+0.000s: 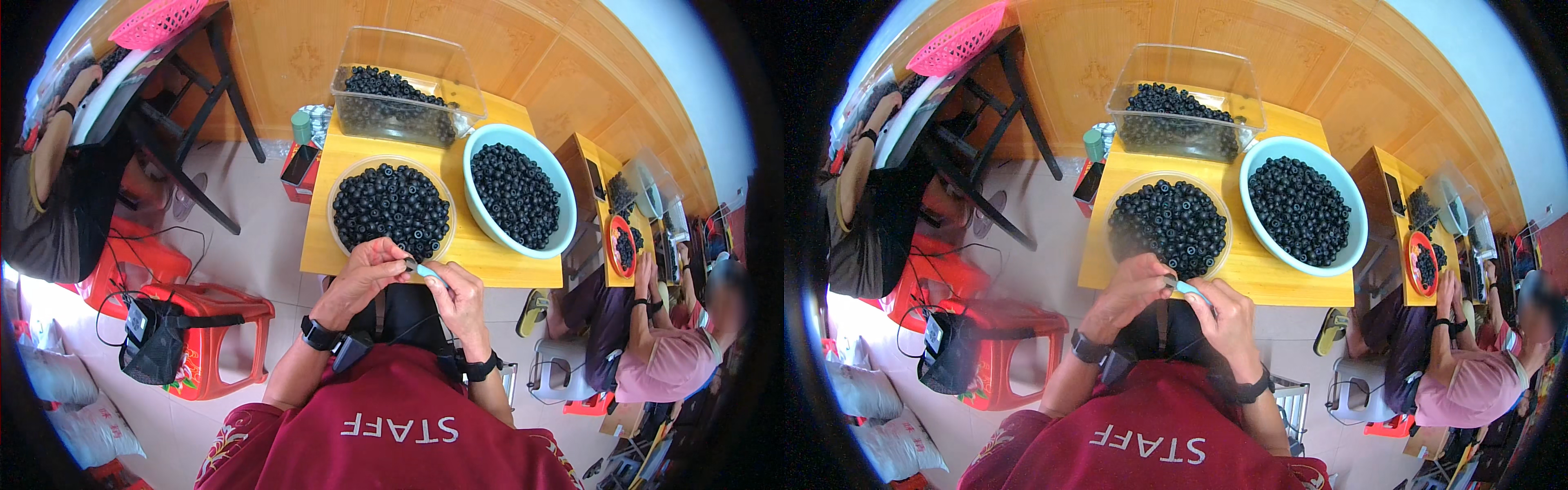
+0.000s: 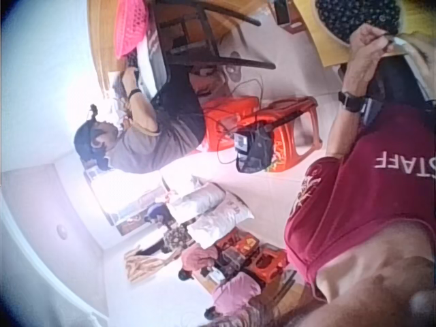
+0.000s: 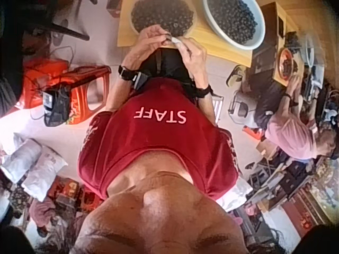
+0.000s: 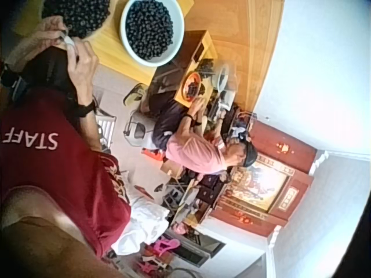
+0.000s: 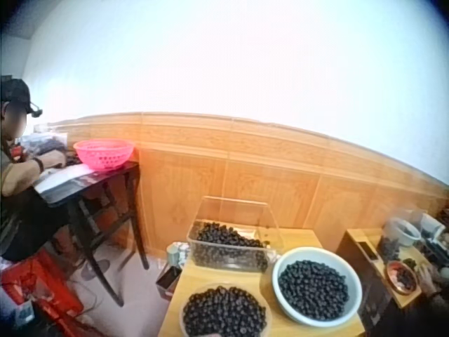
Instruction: Manually sorting and cleaning small black berries using fingers and a small picking tool.
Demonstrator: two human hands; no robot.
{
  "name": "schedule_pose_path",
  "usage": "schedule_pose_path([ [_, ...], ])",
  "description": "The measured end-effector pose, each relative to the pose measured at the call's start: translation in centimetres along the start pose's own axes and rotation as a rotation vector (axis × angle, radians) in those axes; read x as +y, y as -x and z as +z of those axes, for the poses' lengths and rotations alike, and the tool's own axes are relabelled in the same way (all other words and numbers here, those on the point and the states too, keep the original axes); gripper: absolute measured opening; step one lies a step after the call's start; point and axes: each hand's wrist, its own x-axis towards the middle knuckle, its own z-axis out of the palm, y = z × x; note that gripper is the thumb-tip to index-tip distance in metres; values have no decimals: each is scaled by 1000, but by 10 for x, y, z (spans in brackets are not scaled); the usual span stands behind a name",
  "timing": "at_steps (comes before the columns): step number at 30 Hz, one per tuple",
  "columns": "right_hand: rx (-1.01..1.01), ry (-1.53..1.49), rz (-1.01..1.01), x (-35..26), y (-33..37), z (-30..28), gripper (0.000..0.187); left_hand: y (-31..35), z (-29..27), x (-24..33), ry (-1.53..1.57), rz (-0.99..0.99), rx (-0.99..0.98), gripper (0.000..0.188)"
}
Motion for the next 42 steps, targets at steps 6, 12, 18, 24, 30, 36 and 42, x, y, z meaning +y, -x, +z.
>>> schedule_pose_path([
  [6,107,128,149,48,8,-4,16,14,12,11,77,-14,-123,10],
  [12,109,-144,310,28,10,-19,19,9,11,5,46,-36,-87,11],
  [18,-12,-470,187,-15,1,-9,26,4,12,-1,4,-67,-63,12],
  [24,-69,-531,290,-14,1,3,23,10,11,1,-57,-114,-41,17],
  [30,-133,-422,214,-11,4,-5,21,10,13,2,-171,-165,-45,23],
  [36,-6,-191,407,46,-19,-38,23,12,-14,1,-480,-46,138,22],
  [42,338,-195,282,90,-76,-71,38,8,-39,23,-754,181,511,11],
])
